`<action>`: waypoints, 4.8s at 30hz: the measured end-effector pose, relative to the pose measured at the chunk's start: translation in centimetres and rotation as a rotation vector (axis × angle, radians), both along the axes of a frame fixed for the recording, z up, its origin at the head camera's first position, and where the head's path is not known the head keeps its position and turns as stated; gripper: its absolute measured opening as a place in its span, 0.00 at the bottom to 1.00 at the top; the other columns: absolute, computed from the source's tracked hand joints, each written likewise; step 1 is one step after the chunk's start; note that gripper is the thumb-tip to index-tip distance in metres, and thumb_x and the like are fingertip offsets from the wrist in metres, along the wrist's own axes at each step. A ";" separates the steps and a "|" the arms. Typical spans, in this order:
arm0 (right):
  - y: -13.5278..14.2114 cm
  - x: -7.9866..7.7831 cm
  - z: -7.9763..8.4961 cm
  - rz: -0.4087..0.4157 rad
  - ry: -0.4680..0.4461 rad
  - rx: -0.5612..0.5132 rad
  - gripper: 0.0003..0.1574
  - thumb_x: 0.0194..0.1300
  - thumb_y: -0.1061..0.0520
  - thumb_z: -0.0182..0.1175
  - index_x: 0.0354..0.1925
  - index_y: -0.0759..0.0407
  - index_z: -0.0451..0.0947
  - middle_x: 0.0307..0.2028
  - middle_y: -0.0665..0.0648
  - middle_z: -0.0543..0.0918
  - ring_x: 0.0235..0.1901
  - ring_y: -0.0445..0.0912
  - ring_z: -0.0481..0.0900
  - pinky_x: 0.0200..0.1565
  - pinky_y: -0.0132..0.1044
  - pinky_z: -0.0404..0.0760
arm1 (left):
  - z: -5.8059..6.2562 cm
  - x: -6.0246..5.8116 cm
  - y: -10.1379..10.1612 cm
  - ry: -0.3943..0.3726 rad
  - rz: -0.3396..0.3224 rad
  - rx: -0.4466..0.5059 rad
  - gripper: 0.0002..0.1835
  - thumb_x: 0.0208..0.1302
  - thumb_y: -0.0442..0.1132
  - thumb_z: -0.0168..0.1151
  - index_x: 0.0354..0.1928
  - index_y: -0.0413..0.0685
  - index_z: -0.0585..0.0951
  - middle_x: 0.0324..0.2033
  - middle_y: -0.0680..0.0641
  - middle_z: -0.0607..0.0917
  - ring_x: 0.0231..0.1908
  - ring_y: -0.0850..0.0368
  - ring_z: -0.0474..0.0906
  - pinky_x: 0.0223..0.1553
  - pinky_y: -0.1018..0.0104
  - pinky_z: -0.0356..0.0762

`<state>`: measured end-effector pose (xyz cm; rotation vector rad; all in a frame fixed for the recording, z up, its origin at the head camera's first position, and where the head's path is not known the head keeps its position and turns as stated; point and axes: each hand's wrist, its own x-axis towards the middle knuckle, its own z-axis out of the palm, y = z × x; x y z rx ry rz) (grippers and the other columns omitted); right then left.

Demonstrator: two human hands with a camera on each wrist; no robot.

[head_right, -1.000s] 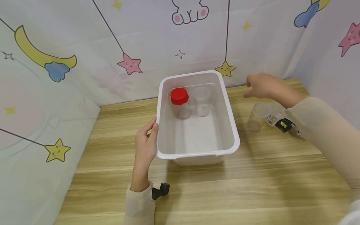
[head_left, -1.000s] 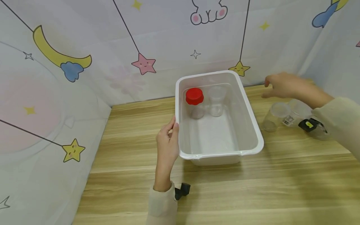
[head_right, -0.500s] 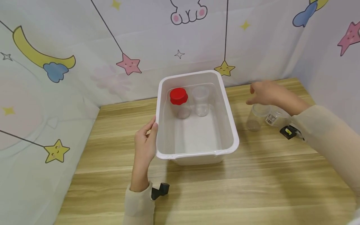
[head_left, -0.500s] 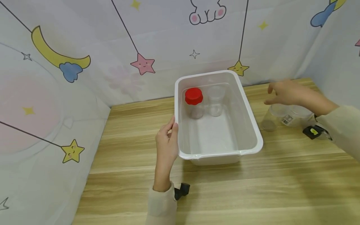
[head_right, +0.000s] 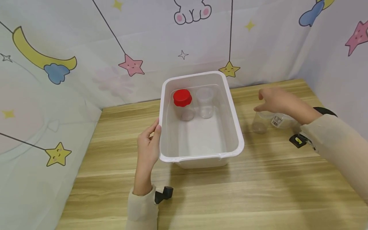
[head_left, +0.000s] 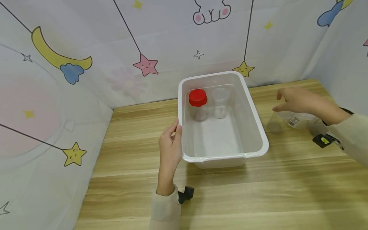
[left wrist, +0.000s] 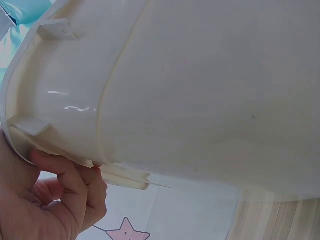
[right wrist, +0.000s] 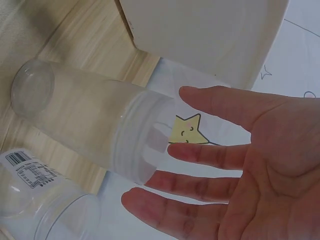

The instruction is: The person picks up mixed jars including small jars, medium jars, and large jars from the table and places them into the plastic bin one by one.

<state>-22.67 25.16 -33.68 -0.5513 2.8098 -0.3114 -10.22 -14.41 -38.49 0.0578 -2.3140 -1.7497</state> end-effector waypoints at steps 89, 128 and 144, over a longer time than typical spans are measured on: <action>0.6 0.3 -0.7 -0.042 -0.040 -0.049 0.39 0.61 0.53 0.68 0.51 0.87 0.69 0.12 0.50 0.64 0.13 0.40 0.58 0.22 0.38 0.68 | 0.0 -0.2 0.1 0.026 0.005 0.002 0.21 0.76 0.38 0.54 0.67 0.40 0.74 0.48 0.38 0.81 0.39 0.43 0.87 0.38 0.51 0.86; 1.3 -0.1 1.9 -0.023 0.007 0.014 0.40 0.63 0.49 0.68 0.54 0.84 0.69 0.14 0.52 0.78 0.16 0.46 0.78 0.23 0.43 0.76 | -0.2 -0.2 0.1 0.028 -0.012 0.011 0.22 0.76 0.40 0.54 0.67 0.41 0.74 0.48 0.38 0.82 0.39 0.41 0.87 0.38 0.51 0.86; 1.2 -0.6 2.7 -0.045 -0.034 -0.010 0.41 0.64 0.50 0.67 0.56 0.84 0.67 0.19 0.54 0.80 0.19 0.48 0.79 0.24 0.43 0.77 | -0.2 -0.3 0.0 0.028 -0.009 0.014 0.22 0.76 0.39 0.54 0.67 0.41 0.74 0.48 0.38 0.82 0.38 0.41 0.87 0.37 0.50 0.86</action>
